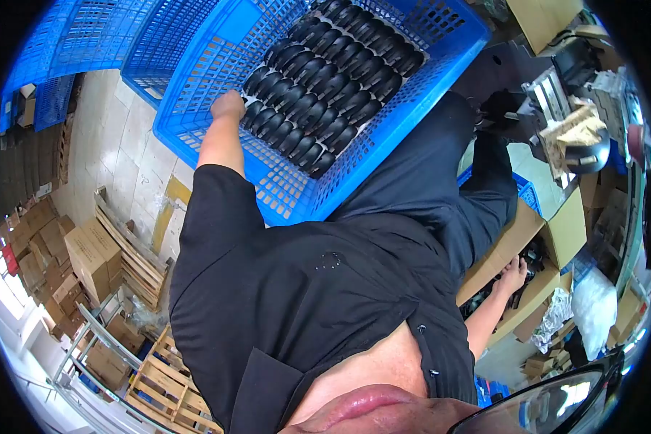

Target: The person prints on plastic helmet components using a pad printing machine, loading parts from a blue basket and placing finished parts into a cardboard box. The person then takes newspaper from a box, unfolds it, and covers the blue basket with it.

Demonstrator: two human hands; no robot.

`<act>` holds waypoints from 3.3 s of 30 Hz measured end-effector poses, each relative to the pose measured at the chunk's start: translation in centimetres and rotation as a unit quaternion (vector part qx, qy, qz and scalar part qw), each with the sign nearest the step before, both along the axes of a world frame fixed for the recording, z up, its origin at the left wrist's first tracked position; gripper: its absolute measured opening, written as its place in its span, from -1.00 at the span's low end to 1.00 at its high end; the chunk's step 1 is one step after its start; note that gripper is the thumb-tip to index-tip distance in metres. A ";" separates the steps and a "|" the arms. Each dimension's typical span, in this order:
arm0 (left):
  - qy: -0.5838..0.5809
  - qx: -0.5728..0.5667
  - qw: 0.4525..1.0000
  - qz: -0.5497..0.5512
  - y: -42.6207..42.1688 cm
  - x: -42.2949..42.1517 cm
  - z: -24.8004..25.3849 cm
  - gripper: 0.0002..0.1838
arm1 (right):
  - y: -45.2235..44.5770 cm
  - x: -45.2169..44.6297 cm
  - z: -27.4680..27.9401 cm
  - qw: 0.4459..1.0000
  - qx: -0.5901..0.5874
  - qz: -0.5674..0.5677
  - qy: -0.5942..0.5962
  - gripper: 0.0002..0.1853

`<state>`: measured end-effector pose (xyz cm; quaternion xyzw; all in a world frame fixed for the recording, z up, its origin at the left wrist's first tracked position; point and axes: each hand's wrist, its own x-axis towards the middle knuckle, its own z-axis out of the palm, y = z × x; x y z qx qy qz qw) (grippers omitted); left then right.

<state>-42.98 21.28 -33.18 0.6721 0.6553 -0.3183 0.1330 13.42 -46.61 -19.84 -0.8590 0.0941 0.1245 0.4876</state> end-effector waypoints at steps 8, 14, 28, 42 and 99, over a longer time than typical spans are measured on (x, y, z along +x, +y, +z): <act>-0.018 0.030 0.999 0.001 0.4 -0.7 -3.5 -0.59 | -2.8 0.2 0.7 0.997 -0.064 -0.006 0.048 -0.67; -0.026 0.028 0.999 0.009 0.6 -2.2 -6.4 -0.60 | -3.9 0.0 0.5 0.989 -0.113 -0.035 0.083 -0.73; -0.129 0.059 0.989 -0.044 0.9 -5.0 -13.3 -0.67 | -1.8 0.2 1.4 0.985 -0.168 -0.006 0.031 -0.57; -0.147 0.059 0.986 -0.055 0.1 11.3 2.6 -0.63 | 5.6 2.7 2.6 0.996 0.014 0.016 -0.082 -0.62; -0.209 0.197 0.948 -0.138 19.5 53.1 24.6 -0.13 | 30.7 5.5 41.9 0.647 0.274 0.189 -0.686 -0.27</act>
